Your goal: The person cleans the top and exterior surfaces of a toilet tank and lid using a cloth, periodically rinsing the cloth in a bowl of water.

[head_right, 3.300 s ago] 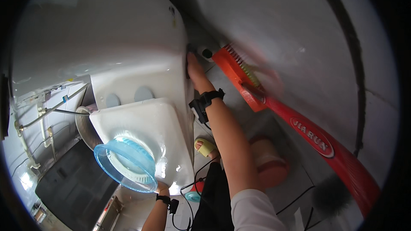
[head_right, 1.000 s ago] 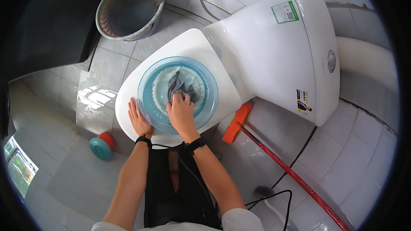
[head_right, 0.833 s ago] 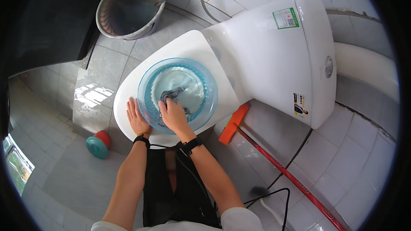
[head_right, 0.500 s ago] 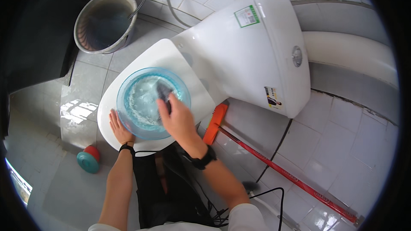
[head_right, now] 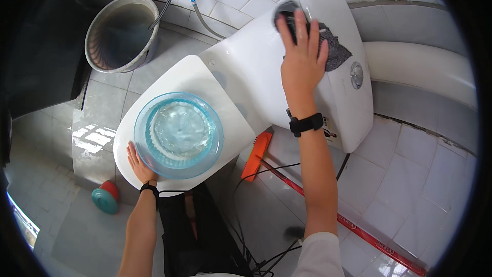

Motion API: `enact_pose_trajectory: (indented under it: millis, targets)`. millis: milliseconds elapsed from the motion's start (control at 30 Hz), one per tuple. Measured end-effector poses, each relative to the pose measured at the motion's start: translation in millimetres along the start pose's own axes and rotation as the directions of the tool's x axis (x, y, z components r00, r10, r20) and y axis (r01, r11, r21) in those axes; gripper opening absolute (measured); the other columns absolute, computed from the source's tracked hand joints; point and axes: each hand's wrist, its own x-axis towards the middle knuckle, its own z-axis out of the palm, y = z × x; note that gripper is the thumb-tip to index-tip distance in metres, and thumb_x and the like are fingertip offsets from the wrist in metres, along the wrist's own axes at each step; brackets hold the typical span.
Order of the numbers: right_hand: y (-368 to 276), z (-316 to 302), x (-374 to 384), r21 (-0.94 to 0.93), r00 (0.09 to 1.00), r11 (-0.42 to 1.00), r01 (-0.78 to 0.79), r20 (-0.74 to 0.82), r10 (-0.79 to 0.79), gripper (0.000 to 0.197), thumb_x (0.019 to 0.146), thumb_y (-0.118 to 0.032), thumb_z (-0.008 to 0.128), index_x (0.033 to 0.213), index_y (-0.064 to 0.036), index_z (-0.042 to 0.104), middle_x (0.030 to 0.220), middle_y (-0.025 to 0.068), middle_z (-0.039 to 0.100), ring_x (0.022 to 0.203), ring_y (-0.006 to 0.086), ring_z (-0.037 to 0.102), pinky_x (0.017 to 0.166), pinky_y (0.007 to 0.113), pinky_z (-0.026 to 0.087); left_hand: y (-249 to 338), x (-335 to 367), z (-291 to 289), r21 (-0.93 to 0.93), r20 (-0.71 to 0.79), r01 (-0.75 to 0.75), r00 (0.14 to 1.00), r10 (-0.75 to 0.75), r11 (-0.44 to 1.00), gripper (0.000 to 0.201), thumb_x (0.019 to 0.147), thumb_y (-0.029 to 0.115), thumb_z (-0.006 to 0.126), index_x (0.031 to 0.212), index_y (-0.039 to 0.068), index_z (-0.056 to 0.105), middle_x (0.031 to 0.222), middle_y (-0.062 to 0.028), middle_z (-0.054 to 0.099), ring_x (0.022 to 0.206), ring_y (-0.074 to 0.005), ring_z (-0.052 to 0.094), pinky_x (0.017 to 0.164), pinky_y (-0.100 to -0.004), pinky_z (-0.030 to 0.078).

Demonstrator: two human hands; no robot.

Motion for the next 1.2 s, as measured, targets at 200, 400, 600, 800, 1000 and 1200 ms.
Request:
enact_pose_trajectory:
  millis: [200,400,600,800,1000,1200]
  targets:
    - [-49,65,-30,0.002,0.956,0.976,0.219,0.199,-0.216,0.053,0.085,-0.011,0.044,0.137,-0.0165,0.036,0.146,-0.0041,0.028,0.134,0.0142,0.025,0.102,0.027,0.026,1,0,-4,0.021,0.025,0.018,1.0,-0.019,1.0,0.057,0.087,0.028,0.041,0.138,0.006,0.03,0.146,-0.0147,0.026,0.134,-0.0339,0.024,0.107,-0.0471,0.022]
    - [-85,125,-112,0.148,0.874,0.947,0.287,0.364,-0.322,0.053,0.087,-0.019,0.045,0.139,-0.014,0.034,0.147,-0.0046,0.025,0.135,0.0109,0.024,0.105,0.026,0.022,11,3,-4,-0.004,0.021,0.006,1.0,-0.006,1.0,0.056,0.088,0.029,0.041,0.138,0.005,0.029,0.146,-0.0152,0.025,0.134,-0.0351,0.023,0.107,-0.0469,0.021]
    - [-58,103,-140,-0.124,0.843,0.884,0.452,0.383,-0.377,0.052,0.087,-0.013,0.041,0.139,-0.0178,0.035,0.148,-0.0057,0.024,0.135,0.0115,0.025,0.106,0.028,0.021,5,1,-4,0.009,0.023,0.001,1.0,-0.001,1.0,0.056,0.089,0.031,0.038,0.138,0.006,0.029,0.146,-0.0151,0.024,0.134,-0.0351,0.023,0.107,-0.0467,0.02]
    - [-19,33,-14,-0.034,0.998,0.999,0.013,-0.059,-0.015,0.047,0.075,-0.01,0.059,0.118,-0.028,0.059,0.13,-0.0101,0.049,0.12,0.0186,0.045,0.091,0.039,0.032,4,1,-8,0.045,0.059,0.024,0.998,-0.027,0.999,0.056,0.088,0.03,0.04,0.138,0.007,0.028,0.146,-0.0153,0.024,0.134,-0.0354,0.023,0.107,-0.0473,0.02]
    - [-64,92,16,0.009,0.937,0.945,0.326,0.132,-0.324,0.04,0.084,-0.014,0.047,0.124,-0.0094,0.053,0.134,0.0006,0.045,0.129,0.0216,0.035,0.106,0.036,0.02,3,1,-6,0.02,0.021,-0.014,1.0,0.013,1.0,0.056,0.088,0.028,0.041,0.138,0.005,0.029,0.145,-0.0163,0.026,0.134,-0.0358,0.024,0.106,-0.0479,0.022]
    - [-101,144,-38,0.007,0.793,0.829,0.559,0.29,-0.536,0.047,0.087,-0.017,0.043,0.131,-0.0016,0.041,0.141,0.0031,0.035,0.132,0.0196,0.027,0.109,0.03,0.019,9,4,-5,-0.01,0.011,-0.014,1.0,0.014,1.0,0.057,0.087,0.027,0.042,0.137,0.005,0.03,0.145,-0.0171,0.026,0.134,-0.0357,0.024,0.107,-0.0479,0.021]
